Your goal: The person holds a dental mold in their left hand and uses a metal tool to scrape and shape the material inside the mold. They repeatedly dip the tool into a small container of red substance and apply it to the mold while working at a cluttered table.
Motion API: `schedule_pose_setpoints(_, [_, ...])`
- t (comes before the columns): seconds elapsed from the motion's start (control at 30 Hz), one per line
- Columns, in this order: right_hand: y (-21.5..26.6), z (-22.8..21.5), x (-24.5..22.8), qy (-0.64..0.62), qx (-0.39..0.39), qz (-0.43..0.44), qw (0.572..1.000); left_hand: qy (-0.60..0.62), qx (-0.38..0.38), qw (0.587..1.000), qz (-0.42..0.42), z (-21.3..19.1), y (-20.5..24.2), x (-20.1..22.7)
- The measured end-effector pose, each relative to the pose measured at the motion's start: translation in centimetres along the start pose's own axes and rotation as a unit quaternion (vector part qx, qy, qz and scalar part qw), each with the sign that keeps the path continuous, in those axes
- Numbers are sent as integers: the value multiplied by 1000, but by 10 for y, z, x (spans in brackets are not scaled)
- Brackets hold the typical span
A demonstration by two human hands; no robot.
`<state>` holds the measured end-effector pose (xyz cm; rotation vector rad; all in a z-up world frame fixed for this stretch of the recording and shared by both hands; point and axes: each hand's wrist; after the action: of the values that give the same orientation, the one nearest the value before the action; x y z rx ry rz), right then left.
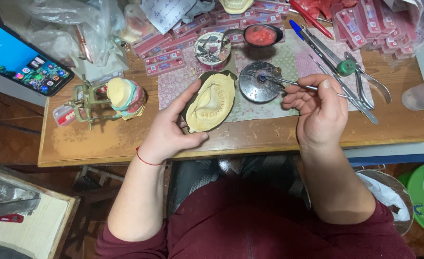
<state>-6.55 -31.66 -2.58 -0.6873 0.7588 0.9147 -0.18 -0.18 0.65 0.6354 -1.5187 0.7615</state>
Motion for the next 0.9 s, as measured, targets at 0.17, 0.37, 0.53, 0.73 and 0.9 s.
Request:
schedule_pose_setpoints(0.17, [0,1,-1,1,6,2,1000,14,-1,1000,-6,1,0,0])
schedule_pose_setpoints(0.37, [1,6,-3,-1,3,5,1000,5,3,1000,-12,0,-1,2])
schedule_pose_setpoints(0.53, [1,6,-3,-3,8,6,1000,-5,6,1000,-6,-1,0,-1])
schedule_pose_setpoints(0.73, [-1,5,-3,2,14,9,1000,-12,3,1000,-10,0,-1,1])
schedule_pose_setpoints(0.9, [0,4,-1,3,8,4,1000,-22,1,1000,18,-1,-1,-1])
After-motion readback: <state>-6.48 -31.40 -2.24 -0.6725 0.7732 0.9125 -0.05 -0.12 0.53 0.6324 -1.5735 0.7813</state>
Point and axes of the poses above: each hand's wrist, its own y-axis away from the middle knuckle, its own z-axis out of the palm, x = y × z, and after that the axes turned 7 degrees about -y, right-handed
